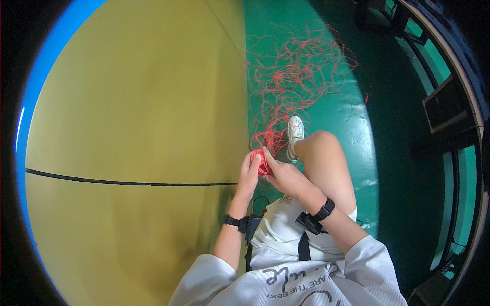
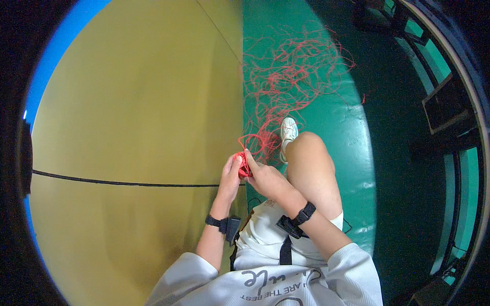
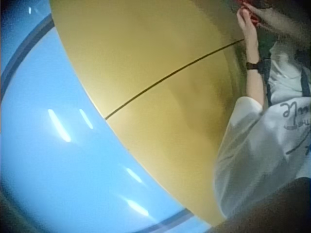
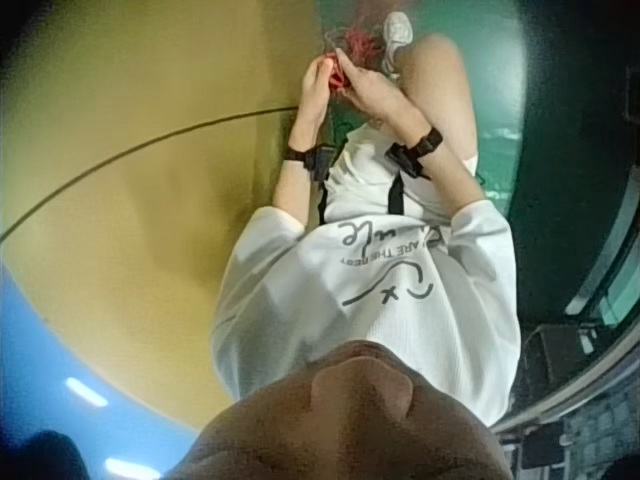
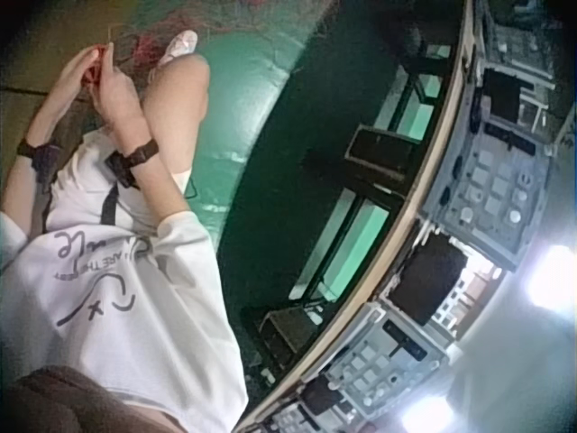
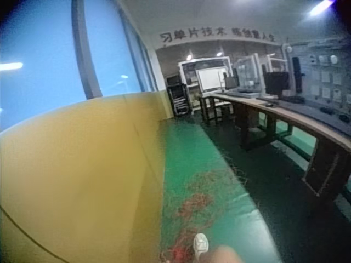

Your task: The person winds a length of red wire into a coil by hand while seated.

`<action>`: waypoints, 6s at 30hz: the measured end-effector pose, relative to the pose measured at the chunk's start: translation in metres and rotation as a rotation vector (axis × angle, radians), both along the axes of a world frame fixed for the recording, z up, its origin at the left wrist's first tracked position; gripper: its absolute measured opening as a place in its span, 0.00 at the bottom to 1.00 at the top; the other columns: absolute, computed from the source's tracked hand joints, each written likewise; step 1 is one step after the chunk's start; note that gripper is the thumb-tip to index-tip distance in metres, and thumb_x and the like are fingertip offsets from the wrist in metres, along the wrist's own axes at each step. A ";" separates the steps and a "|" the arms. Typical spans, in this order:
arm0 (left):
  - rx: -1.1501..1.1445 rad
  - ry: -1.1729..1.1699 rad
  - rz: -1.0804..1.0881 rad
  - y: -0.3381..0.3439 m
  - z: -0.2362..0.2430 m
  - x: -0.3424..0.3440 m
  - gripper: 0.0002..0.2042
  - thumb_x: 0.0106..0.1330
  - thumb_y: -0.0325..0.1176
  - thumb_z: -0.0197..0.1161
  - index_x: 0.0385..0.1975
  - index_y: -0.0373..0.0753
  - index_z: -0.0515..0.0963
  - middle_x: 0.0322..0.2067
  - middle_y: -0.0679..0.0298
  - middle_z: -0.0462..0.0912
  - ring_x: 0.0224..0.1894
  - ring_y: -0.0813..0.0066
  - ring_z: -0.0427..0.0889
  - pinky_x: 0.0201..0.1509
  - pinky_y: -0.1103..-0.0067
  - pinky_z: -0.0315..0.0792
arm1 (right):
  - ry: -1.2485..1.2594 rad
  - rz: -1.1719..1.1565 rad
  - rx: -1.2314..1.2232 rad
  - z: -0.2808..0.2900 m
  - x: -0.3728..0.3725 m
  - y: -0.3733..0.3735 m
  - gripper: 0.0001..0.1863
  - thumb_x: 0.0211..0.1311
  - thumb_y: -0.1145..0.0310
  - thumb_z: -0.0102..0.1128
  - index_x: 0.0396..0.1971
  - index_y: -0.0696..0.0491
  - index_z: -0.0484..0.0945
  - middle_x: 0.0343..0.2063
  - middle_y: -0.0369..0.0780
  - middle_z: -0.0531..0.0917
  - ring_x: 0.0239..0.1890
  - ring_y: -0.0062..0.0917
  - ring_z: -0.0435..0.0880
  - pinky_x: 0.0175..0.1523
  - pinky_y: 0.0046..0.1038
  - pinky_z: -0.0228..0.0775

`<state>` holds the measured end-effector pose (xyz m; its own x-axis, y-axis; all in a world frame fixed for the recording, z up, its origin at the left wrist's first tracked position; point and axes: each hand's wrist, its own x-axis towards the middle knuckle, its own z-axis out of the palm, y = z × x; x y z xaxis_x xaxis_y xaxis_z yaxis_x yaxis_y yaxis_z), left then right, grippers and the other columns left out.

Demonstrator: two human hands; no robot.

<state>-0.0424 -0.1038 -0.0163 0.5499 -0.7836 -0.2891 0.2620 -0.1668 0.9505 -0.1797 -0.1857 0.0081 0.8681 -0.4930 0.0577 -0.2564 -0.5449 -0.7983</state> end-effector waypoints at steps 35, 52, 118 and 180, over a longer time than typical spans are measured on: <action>-0.037 0.465 -0.268 0.034 0.034 -0.006 0.20 0.75 0.51 0.45 0.53 0.40 0.66 0.27 0.65 0.75 0.14 0.76 0.73 0.12 0.82 0.62 | -0.274 -0.226 -0.051 0.002 0.019 -0.012 0.10 0.65 0.64 0.55 0.38 0.54 0.80 0.36 0.44 0.77 0.42 0.41 0.77 0.49 0.39 0.70; -0.214 0.679 0.094 0.024 0.012 0.016 0.27 0.73 0.54 0.42 0.59 0.38 0.67 0.34 0.67 0.78 0.13 0.83 0.65 0.11 0.88 0.60 | -0.163 -0.188 -0.144 -0.025 0.023 0.011 0.17 0.67 0.61 0.49 0.46 0.55 0.77 0.27 0.49 0.81 0.36 0.44 0.80 0.44 0.42 0.73; -0.651 -0.184 0.273 0.057 0.248 0.071 0.29 0.68 0.58 0.51 0.57 0.39 0.66 0.60 0.46 0.67 0.12 0.72 0.72 0.09 0.85 0.61 | -0.611 -0.348 0.112 0.136 0.027 -0.134 0.22 0.73 0.59 0.45 0.22 0.57 0.74 0.17 0.34 0.74 0.22 0.16 0.72 0.29 0.24 0.64; -0.008 -0.074 0.114 0.038 0.098 0.009 0.11 0.70 0.36 0.59 0.46 0.38 0.70 0.36 0.67 0.76 0.36 0.85 0.76 0.35 0.82 0.74 | -0.264 0.245 -0.429 0.125 -0.027 0.023 0.07 0.55 0.69 0.59 0.23 0.55 0.73 0.20 0.41 0.76 0.24 0.34 0.81 0.29 0.36 0.74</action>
